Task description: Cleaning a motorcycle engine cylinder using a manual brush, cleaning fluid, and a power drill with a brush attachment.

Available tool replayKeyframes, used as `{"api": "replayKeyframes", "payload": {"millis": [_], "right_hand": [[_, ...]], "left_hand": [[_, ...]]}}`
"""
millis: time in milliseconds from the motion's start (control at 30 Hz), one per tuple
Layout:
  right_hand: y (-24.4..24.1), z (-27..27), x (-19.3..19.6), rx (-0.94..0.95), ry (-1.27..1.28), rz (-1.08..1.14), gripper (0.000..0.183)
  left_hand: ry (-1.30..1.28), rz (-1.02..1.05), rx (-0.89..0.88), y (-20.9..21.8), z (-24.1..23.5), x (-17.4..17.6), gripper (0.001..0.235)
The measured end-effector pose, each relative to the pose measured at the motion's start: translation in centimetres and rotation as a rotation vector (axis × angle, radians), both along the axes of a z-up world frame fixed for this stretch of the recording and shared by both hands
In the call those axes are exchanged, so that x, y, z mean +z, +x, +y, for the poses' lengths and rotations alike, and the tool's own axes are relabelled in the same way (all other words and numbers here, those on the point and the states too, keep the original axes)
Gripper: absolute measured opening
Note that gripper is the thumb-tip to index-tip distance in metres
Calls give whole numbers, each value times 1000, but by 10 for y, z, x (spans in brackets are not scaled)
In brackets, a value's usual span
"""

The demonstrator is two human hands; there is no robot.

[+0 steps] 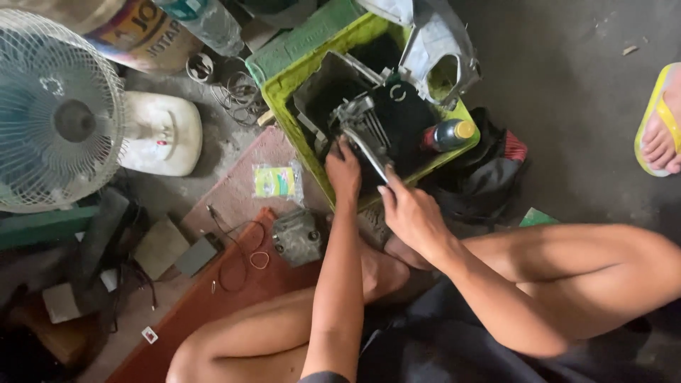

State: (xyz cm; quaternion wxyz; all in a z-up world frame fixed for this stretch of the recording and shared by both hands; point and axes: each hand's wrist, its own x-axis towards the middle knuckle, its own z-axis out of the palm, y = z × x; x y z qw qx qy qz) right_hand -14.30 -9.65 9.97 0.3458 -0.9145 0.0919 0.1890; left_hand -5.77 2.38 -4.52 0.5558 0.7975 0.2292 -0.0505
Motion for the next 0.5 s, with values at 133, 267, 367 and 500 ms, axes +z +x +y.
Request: {"api": "replayKeyframes", "payload": {"millis": [133,267,367,500], "right_hand": [[8,15,-8,21,-26,-42,51],[-19,11,6,49,-74,2,51],[-31,-11,-14,56,-81,83,49],[-9,-30,40,-107,62,223,42]], "left_hand": [[-9,45,67,7,5,-17,53],[-133,107,213,6,8,-37,56],[-206,170,271,-1,8,-34,62],[-273,236,361,7,5,-33,70]]}}
